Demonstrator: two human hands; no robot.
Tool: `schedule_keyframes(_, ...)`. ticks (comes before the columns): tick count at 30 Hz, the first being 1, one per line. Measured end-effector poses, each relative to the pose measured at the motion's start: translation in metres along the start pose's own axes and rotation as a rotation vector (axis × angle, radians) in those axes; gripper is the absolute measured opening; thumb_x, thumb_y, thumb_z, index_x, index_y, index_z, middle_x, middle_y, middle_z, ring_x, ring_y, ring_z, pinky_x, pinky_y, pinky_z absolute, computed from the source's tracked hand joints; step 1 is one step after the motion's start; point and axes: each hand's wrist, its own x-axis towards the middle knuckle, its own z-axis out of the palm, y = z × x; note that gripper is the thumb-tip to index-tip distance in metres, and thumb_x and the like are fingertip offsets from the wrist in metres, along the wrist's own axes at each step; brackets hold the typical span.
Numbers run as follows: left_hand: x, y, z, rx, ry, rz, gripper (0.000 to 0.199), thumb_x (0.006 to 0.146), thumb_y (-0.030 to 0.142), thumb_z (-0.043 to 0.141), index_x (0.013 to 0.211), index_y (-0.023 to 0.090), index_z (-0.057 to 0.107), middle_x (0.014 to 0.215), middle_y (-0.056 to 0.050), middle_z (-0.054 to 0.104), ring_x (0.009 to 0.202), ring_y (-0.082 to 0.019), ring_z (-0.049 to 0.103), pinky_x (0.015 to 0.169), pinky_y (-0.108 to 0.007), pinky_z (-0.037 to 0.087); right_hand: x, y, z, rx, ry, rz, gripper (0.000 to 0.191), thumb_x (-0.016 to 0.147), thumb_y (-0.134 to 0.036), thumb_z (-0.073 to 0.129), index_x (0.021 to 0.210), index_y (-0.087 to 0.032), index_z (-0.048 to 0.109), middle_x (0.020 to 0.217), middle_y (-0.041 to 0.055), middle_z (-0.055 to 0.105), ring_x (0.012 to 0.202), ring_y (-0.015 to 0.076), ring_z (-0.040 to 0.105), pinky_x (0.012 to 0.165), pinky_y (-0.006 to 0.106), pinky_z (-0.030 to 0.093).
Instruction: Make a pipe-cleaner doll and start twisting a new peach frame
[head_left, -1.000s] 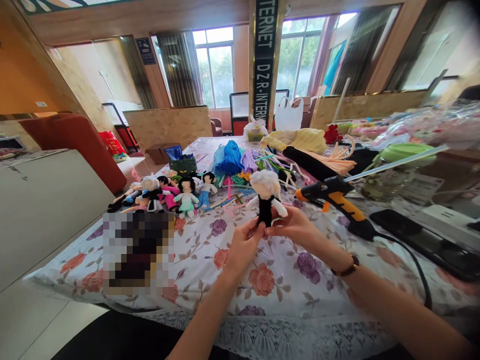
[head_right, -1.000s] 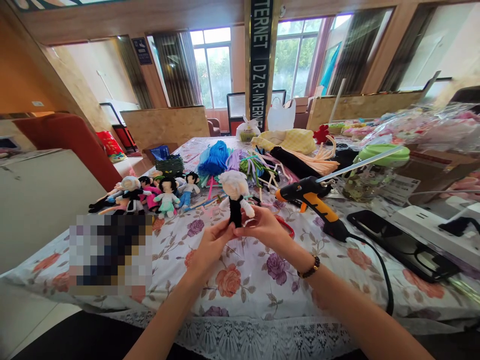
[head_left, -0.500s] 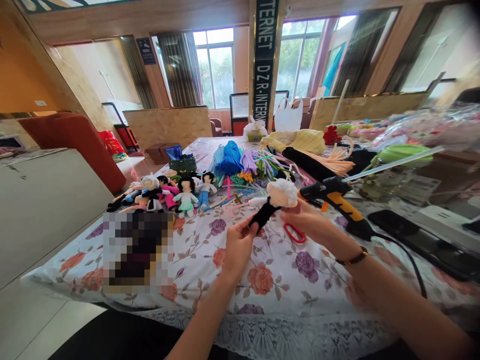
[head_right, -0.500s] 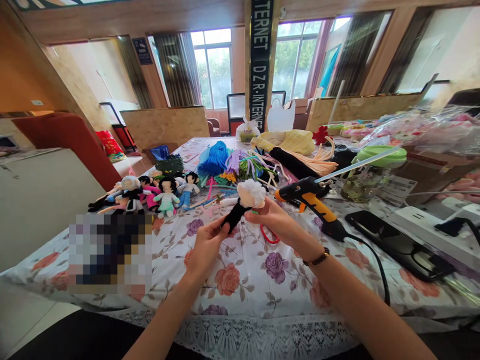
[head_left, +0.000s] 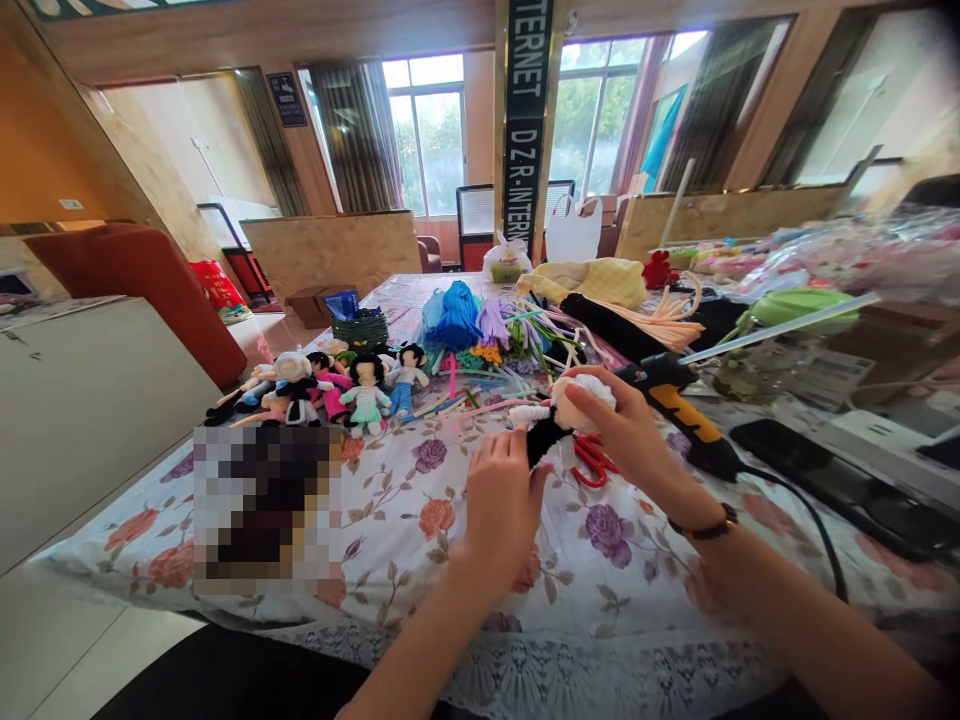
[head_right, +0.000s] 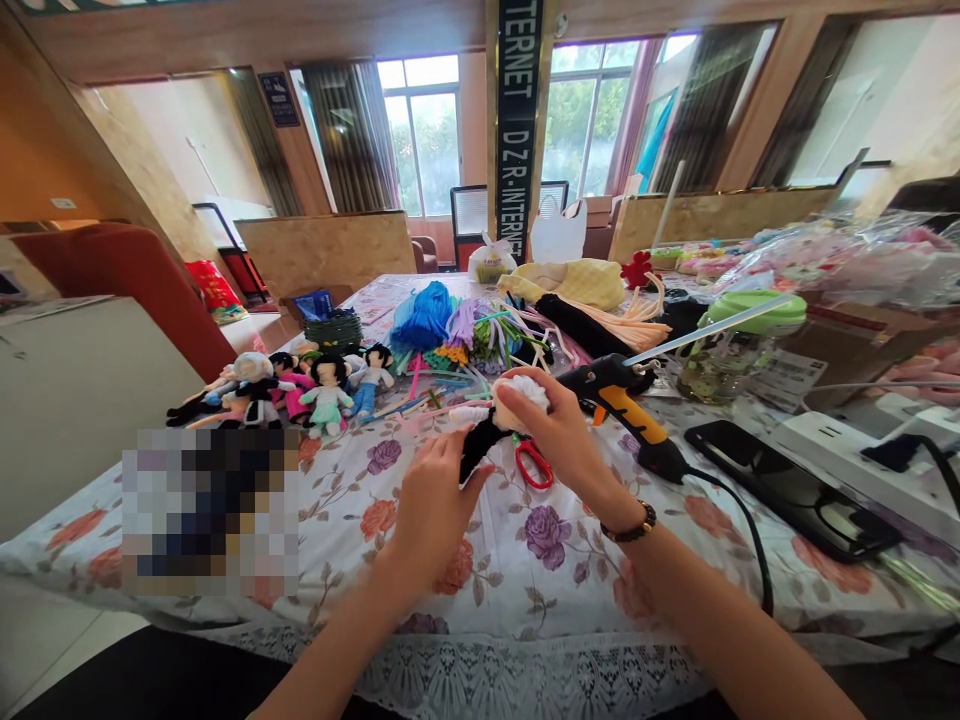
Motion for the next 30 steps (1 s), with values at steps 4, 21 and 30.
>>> schedule_keyframes(4,0.006,0.014,0.002,0.267,-0.026,0.017,0.021,0.083,0.011,0.048,0.102,0.009,0.056,0.092,-0.014,0.065,0.092,-0.027,0.061,0.081,-0.039,0.047,-0.006,-0.007,0.004,0.017,-0.008,-0.014,0.028,0.075,-0.044,0.064,0.095,-0.025,0.06,0.076,-0.0012,0.064,0.067,0.0147,0.06,0.063,0.027,0.049)
schedule_keyframes(21,0.021,0.003,0.009,-0.284,-0.15,0.045,0.023,0.081,0.013,0.044,0.102,0.015,0.055,0.092,-0.012,0.069,0.09,-0.026,0.064,0.069,-0.029,0.045,-0.003,-0.014,-0.001,0.154,-0.13,0.01,0.019,0.074,-0.035,0.068,0.09,-0.025,0.065,0.078,-0.0035,0.067,0.068,0.0098,0.061,0.063,0.019,0.047)
schedule_keyframes(30,0.021,0.003,-0.014,-0.415,-0.266,-0.05,0.014,0.072,0.026,0.061,0.081,0.015,0.061,0.07,-0.004,0.062,0.065,-0.018,0.057,0.059,-0.027,0.041,-0.004,-0.023,-0.003,-0.02,-0.074,0.008,0.023,0.074,-0.039,0.067,0.091,-0.024,0.065,0.079,-0.0012,0.067,0.068,0.0131,0.06,0.062,0.023,0.047)
